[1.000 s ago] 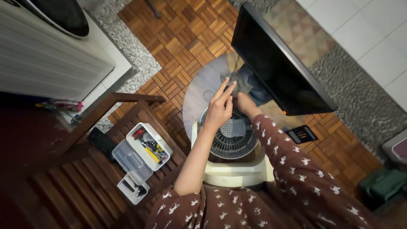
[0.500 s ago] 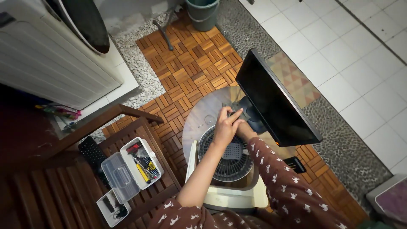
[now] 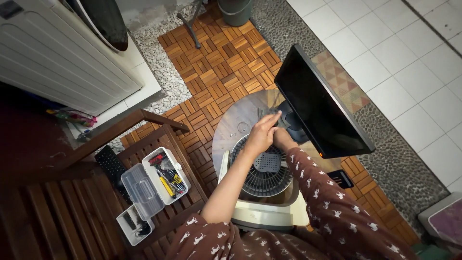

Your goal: The person assembles a small fan by placing the front grille onto the base, aligning it, and securing it with screws using a screwdriver. The person repeatedly tightens and adjusts the screws to ensure the grille is firmly attached.

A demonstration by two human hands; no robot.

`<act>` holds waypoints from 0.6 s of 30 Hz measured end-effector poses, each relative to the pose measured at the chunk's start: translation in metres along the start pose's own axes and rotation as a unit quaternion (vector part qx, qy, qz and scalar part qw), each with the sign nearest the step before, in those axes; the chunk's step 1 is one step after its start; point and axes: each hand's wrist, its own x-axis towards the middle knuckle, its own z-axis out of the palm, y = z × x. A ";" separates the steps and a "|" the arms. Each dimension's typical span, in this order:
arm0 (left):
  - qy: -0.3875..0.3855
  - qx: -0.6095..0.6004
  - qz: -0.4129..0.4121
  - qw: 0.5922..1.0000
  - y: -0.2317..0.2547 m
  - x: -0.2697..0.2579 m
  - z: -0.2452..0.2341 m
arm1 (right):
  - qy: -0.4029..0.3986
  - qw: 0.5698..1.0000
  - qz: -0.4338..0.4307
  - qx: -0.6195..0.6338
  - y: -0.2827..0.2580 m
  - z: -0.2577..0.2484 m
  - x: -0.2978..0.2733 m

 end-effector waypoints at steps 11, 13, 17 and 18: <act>-0.018 0.019 0.022 0.999 0.007 -0.003 0.003 | -0.005 1.000 0.008 -0.023 -0.001 0.009 -0.004; -0.019 -0.004 0.053 0.998 0.009 0.003 -0.001 | 0.011 1.000 -0.019 0.002 -0.001 0.008 -0.001; 0.009 0.077 0.076 0.994 0.014 0.006 -0.003 | 0.067 0.979 -0.161 -0.107 -0.003 0.010 0.006; 0.000 0.073 0.052 0.996 0.013 0.005 -0.002 | 0.089 0.978 -0.174 -0.074 -0.004 0.010 0.005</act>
